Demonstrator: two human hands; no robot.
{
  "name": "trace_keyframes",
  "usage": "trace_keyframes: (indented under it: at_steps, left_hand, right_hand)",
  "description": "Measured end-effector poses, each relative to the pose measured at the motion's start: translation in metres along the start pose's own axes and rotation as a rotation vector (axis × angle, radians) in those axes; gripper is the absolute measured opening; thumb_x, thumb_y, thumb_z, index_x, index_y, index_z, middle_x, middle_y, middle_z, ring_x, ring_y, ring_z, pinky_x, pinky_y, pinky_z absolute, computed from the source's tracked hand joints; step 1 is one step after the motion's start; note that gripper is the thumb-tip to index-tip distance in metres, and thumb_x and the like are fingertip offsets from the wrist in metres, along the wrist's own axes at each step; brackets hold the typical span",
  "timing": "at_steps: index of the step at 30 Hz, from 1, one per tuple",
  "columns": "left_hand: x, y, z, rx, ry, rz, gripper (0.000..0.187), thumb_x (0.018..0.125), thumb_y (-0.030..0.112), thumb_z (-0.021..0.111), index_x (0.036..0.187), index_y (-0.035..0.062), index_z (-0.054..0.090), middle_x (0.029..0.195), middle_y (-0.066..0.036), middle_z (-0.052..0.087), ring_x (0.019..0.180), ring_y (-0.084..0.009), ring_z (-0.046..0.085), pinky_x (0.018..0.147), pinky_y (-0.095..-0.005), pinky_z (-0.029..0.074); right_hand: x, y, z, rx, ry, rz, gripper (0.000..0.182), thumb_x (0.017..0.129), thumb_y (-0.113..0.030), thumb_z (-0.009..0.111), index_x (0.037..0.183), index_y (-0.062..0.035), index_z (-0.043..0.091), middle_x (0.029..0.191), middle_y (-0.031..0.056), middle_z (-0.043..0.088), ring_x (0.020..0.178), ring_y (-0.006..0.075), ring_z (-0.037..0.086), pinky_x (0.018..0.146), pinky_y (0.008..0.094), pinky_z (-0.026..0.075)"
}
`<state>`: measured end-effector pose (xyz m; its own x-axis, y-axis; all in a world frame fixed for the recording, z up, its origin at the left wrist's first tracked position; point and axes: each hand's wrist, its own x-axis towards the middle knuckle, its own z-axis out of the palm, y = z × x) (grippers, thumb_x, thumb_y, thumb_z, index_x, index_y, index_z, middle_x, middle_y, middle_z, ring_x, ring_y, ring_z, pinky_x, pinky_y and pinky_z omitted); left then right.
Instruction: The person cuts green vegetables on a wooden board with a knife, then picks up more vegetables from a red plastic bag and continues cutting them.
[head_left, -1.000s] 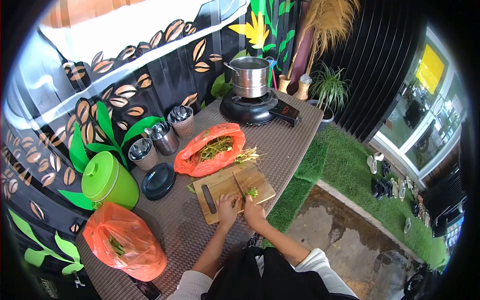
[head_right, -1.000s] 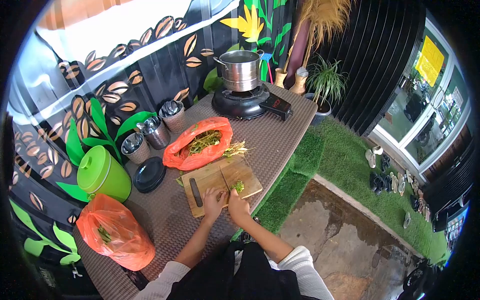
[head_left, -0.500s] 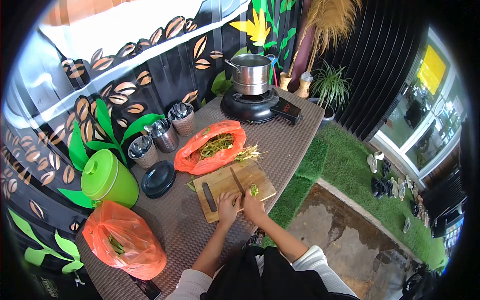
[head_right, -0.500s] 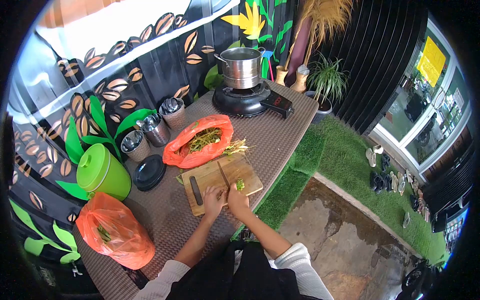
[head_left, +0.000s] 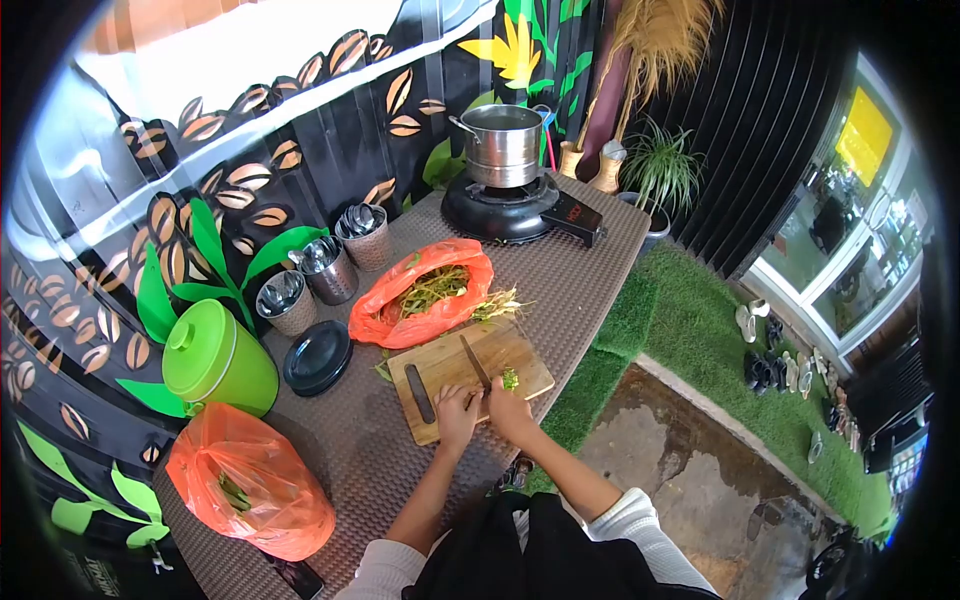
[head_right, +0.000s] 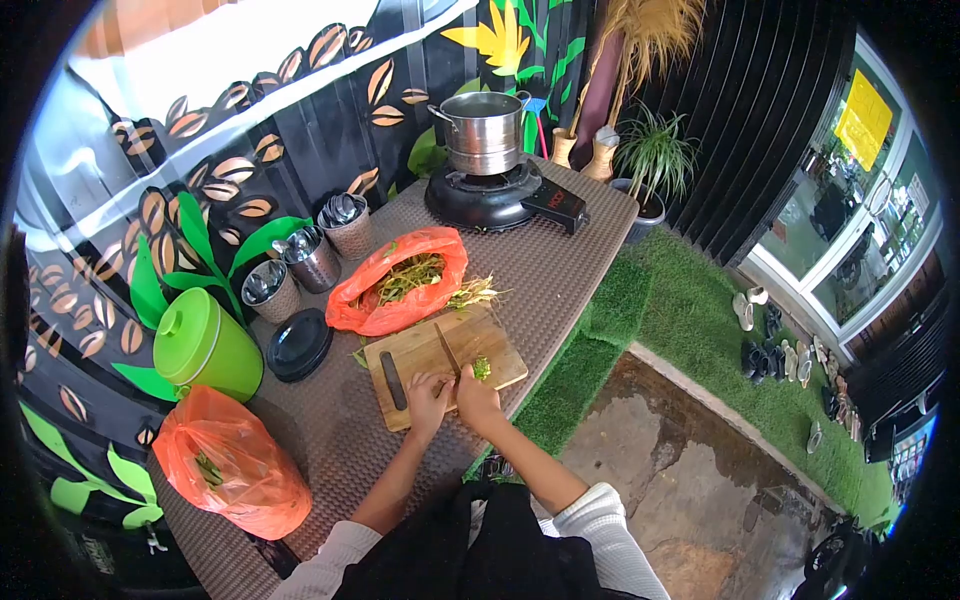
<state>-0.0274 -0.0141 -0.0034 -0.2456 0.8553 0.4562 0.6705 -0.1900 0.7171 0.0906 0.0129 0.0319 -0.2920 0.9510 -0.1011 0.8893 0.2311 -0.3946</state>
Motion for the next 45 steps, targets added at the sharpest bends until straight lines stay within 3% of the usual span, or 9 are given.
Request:
trace_keyframes:
  at_steps: [6,13,18,23,26,28,31,37,45]
  left_hand:
    - [-0.002,-0.003,0.000,-0.150,-0.030,-0.158,0.012,0.077,0.014,0.069,0.085,0.0061,0.069,0.081,-0.006,0.067,0.083,-0.0231,0.055,0.080,-0.0337,0.038]
    - [-0.005,-0.001,-0.002,-0.049,-0.005,-0.054,0.012,0.077,0.013,0.068,0.087,0.0078,0.069,0.086,-0.006,0.067,0.082,-0.0225,0.055,0.080,-0.0345,0.039]
    - [-0.005,0.002,-0.004,-0.026,-0.003,-0.024,0.018,0.078,0.011,0.066,0.096,0.0095,0.066,0.087,-0.006,0.064,0.086,-0.0235,0.055,0.081,-0.0363,0.038]
    - [-0.005,0.003,-0.006,-0.018,-0.025,-0.054,0.018,0.079,0.011,0.065,0.096,0.0089,0.064,0.085,-0.006,0.062,0.089,-0.0251,0.054,0.083,-0.0366,0.038]
    - [-0.007,-0.006,0.001,-0.015,-0.040,-0.042,0.017,0.079,0.011,0.064,0.096,0.0085,0.063,0.087,-0.007,0.062,0.090,-0.0259,0.054,0.084,-0.0369,0.038]
    - [-0.007,-0.006,0.000,-0.011,-0.034,-0.037,0.017,0.080,0.010,0.064,0.096,0.0083,0.063,0.088,-0.007,0.062,0.090,-0.0262,0.054,0.084,-0.0370,0.038]
    - [-0.006,-0.003,-0.001,-0.037,-0.039,-0.059,0.018,0.079,0.010,0.064,0.097,0.0083,0.063,0.088,-0.007,0.062,0.090,-0.0265,0.054,0.084,-0.0372,0.038]
    - [-0.007,-0.004,0.001,-0.108,-0.018,-0.113,0.018,0.078,0.007,0.065,0.096,0.0058,0.062,0.088,-0.008,0.062,0.090,-0.0274,0.054,0.084,-0.0374,0.040]
    - [-0.006,-0.002,-0.001,-0.156,-0.021,-0.168,0.016,0.076,0.005,0.066,0.091,0.0047,0.060,0.088,-0.009,0.063,0.086,-0.0283,0.056,0.077,-0.0369,0.044]
  right_hand:
    - [-0.019,-0.011,0.012,-0.027,0.012,0.024,0.017,0.089,-0.014,0.044,0.100,-0.0017,0.039,0.076,0.0226,0.065,0.070,0.0380,0.066,0.059,0.0459,0.054]
    - [0.003,-0.002,-0.009,0.048,-0.067,-0.025,0.018,0.088,-0.012,0.045,0.100,-0.0012,0.038,0.076,0.0247,0.064,0.072,0.0401,0.065,0.060,0.0474,0.053]
    - [-0.018,-0.006,0.000,0.000,-0.013,-0.034,0.017,0.087,-0.012,0.045,0.099,-0.0014,0.039,0.075,0.0245,0.063,0.073,0.0402,0.065,0.060,0.0479,0.053]
    - [-0.005,-0.010,0.010,0.039,-0.015,0.019,0.017,0.087,-0.012,0.045,0.099,-0.0011,0.039,0.075,0.0251,0.063,0.074,0.0394,0.065,0.062,0.0482,0.053]
    - [0.006,0.001,0.005,0.004,-0.011,-0.056,0.017,0.087,-0.012,0.045,0.099,-0.0017,0.040,0.075,0.0246,0.064,0.073,0.0372,0.066,0.060,0.0467,0.053]
    - [0.000,0.000,-0.002,0.013,-0.036,-0.062,0.020,0.086,-0.015,0.051,0.098,-0.0025,0.041,0.079,0.0217,0.065,0.071,0.0350,0.067,0.059,0.0443,0.054]
    - [-0.020,-0.012,0.002,-0.035,0.009,-0.033,0.019,0.087,-0.012,0.047,0.100,-0.0011,0.039,0.075,0.0223,0.065,0.072,0.0392,0.066,0.060,0.0450,0.054]
    - [0.000,-0.010,0.003,0.045,-0.019,-0.031,0.020,0.087,-0.012,0.048,0.100,-0.0014,0.039,0.076,0.0236,0.065,0.073,0.0366,0.067,0.062,0.0450,0.054]
    - [-0.018,-0.008,0.016,-0.008,-0.012,0.046,0.020,0.089,-0.016,0.045,0.101,-0.0023,0.038,0.073,0.0251,0.064,0.071,0.0389,0.066,0.059,0.0460,0.053]
